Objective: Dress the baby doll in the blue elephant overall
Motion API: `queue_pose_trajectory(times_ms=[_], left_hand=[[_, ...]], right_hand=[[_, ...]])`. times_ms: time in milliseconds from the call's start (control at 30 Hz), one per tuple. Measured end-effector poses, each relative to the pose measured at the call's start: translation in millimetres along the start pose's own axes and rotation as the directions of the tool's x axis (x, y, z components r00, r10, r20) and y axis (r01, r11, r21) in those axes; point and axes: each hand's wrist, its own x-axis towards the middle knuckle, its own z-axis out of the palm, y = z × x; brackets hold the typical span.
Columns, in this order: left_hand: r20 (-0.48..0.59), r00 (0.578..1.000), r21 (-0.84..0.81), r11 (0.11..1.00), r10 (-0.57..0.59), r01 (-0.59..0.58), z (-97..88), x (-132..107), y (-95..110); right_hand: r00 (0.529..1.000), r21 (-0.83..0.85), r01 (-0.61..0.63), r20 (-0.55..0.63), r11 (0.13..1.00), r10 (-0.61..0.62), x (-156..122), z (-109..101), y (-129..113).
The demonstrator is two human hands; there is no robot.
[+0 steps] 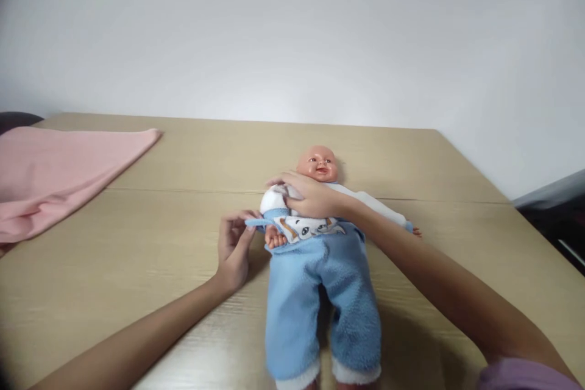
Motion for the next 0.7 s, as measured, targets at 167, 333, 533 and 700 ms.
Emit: queue_pose_trajectory(times_ms=[167,333,533,700], left_hand=[[-0.121,0.978,-0.004,0.985,-0.172,0.173,5.1,9.7,-2.6],[-0.152,0.908,-0.079,0.920,-0.392,0.384,2.6,15.9,-7.5],[-0.073,0.807,-0.264,0.792,-0.586,0.551,4.6,33.5,-13.8],[-0.043,0.757,-0.185,0.750,-0.652,0.635,8.6,49.7,-18.8]], right_hand=[[0.988,0.008,-0.105,-0.113,0.994,0.105,-34.6,-1.9,-32.0],[0.975,-0.070,-0.126,-0.192,0.989,0.111,-50.7,9.1,-42.6],[0.948,0.405,-0.147,-0.203,0.902,0.245,-47.9,25.2,-20.8],[0.927,0.566,-0.180,-0.177,0.804,0.332,-48.4,27.6,-8.9]])
